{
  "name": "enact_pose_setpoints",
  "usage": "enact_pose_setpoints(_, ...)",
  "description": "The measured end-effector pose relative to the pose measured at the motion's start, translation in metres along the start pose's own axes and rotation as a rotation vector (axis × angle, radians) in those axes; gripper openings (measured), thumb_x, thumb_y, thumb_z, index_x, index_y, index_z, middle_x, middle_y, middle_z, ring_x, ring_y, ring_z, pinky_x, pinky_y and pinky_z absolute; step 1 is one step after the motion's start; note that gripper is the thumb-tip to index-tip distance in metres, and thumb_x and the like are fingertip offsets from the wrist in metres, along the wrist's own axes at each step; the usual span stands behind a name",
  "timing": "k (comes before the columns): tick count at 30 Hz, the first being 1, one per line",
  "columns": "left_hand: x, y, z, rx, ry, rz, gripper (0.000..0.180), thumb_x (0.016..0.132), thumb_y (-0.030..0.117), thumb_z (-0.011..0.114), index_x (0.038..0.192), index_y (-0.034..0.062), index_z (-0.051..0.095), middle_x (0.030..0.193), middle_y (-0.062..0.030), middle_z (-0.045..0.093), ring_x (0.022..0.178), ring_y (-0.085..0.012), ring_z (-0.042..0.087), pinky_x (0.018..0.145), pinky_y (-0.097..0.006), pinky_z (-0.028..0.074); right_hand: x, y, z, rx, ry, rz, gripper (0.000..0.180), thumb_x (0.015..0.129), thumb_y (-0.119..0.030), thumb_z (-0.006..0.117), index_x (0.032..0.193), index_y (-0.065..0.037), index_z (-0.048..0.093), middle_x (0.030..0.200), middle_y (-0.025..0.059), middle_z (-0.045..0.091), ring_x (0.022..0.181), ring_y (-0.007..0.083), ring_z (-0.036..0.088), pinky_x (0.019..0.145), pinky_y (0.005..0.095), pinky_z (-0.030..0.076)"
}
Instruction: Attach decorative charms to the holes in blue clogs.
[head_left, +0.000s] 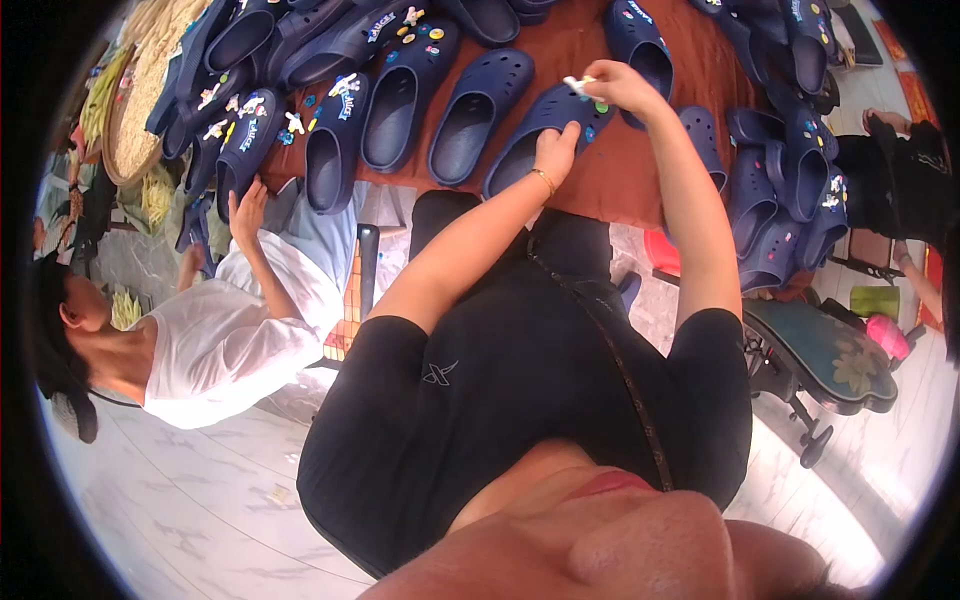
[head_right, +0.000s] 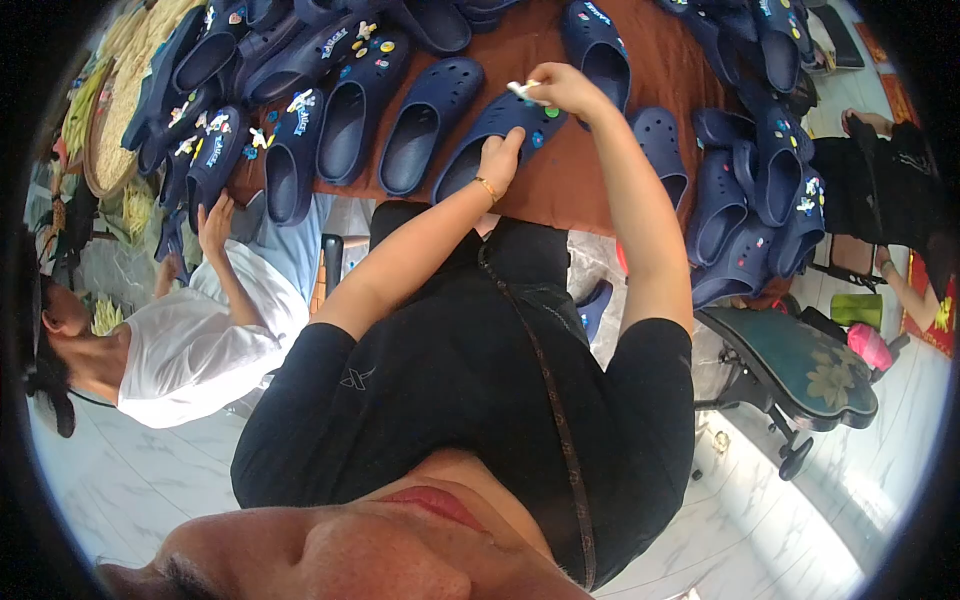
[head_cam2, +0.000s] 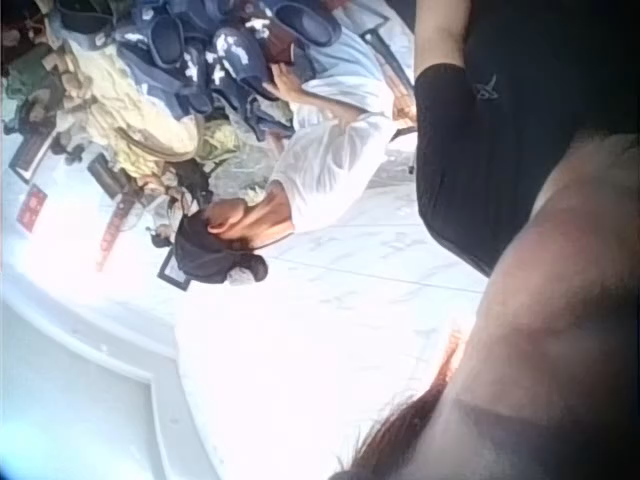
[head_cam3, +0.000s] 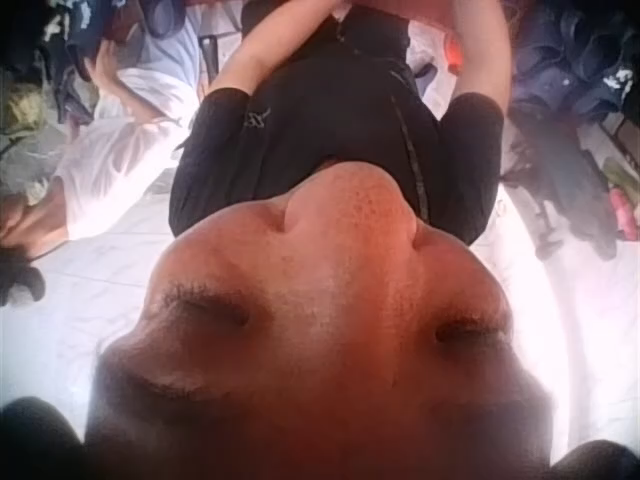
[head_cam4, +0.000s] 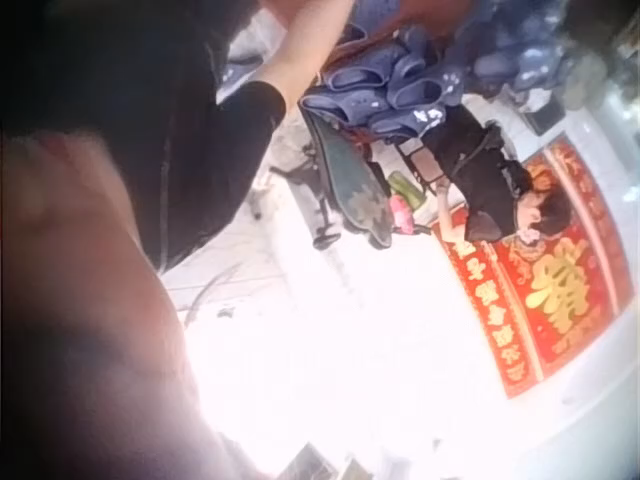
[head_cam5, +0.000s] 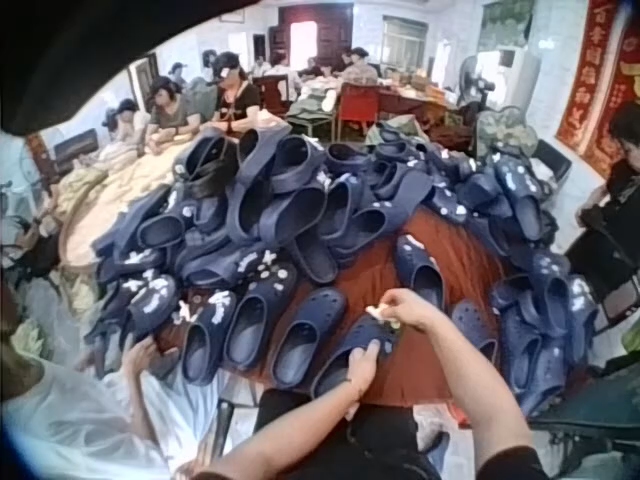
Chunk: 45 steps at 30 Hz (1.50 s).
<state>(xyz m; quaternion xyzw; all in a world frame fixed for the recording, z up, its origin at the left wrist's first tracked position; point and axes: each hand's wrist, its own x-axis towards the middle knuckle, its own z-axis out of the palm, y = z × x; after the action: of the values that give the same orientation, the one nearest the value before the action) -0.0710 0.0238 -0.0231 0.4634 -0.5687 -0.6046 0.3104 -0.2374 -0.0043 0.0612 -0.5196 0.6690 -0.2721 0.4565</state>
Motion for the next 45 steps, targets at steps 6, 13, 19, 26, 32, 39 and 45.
enact_pose_setpoints(6, -0.003, -0.003, 0.011, 0.036, 0.013, 0.130, 0.048, 0.082, 0.037, 0.049, 0.064, -0.0078, 0.055, 0.060, -0.0239, 0.054, 0.061, -0.0368, 0.055, 0.061, -0.042, 0.040, 0.052, 0.005, 0.017, -0.266, -0.173, 0.255, 0.025, 0.071, -0.022, 0.068, 0.084, -0.002, 0.063, 0.072, 0.0041, 0.061, 0.060, 0.0122, 0.056, 0.052, 0.0251, 0.044)
enact_pose_setpoints(13, 0.002, 0.001, 0.001, 0.055, 0.084, 0.133, 0.052, 0.082, 0.039, 0.049, 0.062, -0.0086, 0.055, 0.059, -0.0269, 0.052, 0.059, -0.0369, 0.055, 0.060, -0.044, 0.040, 0.072, -0.018, 0.035, -0.843, -0.263, 0.336, 0.038, 0.068, -0.036, 0.071, 0.078, 0.001, 0.065, 0.070, 0.0120, 0.062, 0.061, 0.0244, 0.058, 0.057, 0.0365, 0.047)
enact_pose_setpoints(19, 0.003, 0.001, -0.004, 0.083, 0.046, 0.056, 0.053, 0.083, 0.039, 0.047, 0.061, -0.0084, 0.055, 0.062, -0.0286, 0.053, 0.063, -0.0379, 0.056, 0.061, -0.043, 0.040, 0.082, -0.034, 0.043, -0.960, -0.337, 0.468, 0.050, 0.068, -0.038, 0.073, 0.103, -0.004, 0.063, 0.109, 0.0146, 0.059, 0.099, 0.0302, 0.058, 0.080, 0.0401, 0.047)
enact_pose_setpoints(26, 0.004, -0.002, 0.003, 0.112, 0.045, 0.100, 0.048, 0.083, 0.036, 0.048, 0.066, -0.0081, 0.057, 0.063, -0.0280, 0.054, 0.063, -0.0415, 0.056, 0.062, -0.046, 0.041, 0.092, 0.007, 0.039, -0.929, -0.203, 0.448, 0.049, 0.068, -0.035, 0.073, 0.105, -0.005, 0.062, 0.107, 0.0130, 0.061, 0.097, 0.0297, 0.059, 0.080, 0.0411, 0.047)
enact_pose_setpoints(32, 0.001, 0.007, 0.006, 0.034, 0.092, 0.149, 0.053, 0.083, 0.042, 0.048, 0.069, -0.0085, 0.059, 0.066, -0.0272, 0.057, 0.070, -0.0404, 0.058, 0.065, -0.043, 0.043, 0.020, 0.045, 0.026, -0.120, 0.491, -0.061, 0.028, 0.071, -0.026, 0.070, 0.082, -0.001, 0.061, 0.073, 0.0064, 0.062, 0.068, 0.0133, 0.058, 0.062, 0.0271, 0.046)
enact_pose_setpoints(39, 0.020, 0.014, 0.009, -0.934, -0.126, -0.376, 0.043, 0.085, 0.043, 0.052, 0.102, 0.0032, 0.057, 0.098, -0.0027, 0.059, 0.092, -0.0148, 0.053, 0.082, -0.030, 0.037, -0.087, 0.059, 0.103, 0.041, 0.631, -0.044, 0.046, 0.074, -0.025, 0.067, 0.107, 0.002, 0.051, 0.091, 0.0134, 0.060, 0.068, 0.0144, 0.056, 0.066, 0.0276, 0.047)
enact_pose_setpoints(45, 0.003, 0.040, 0.000, -0.568, -0.444, -0.449, 0.079, 0.084, 0.046, 0.050, 0.136, -0.0054, 0.019, 0.140, -0.0170, 0.026, 0.130, -0.0242, 0.023, 0.107, -0.035, 0.015, -0.092, 0.074, 0.121, -0.075, 0.610, 0.055, 0.060, 0.073, -0.036, 0.067, 0.112, 0.005, 0.049, 0.093, 0.0204, 0.060, 0.071, 0.0259, 0.061, 0.067, 0.0356, 0.049)
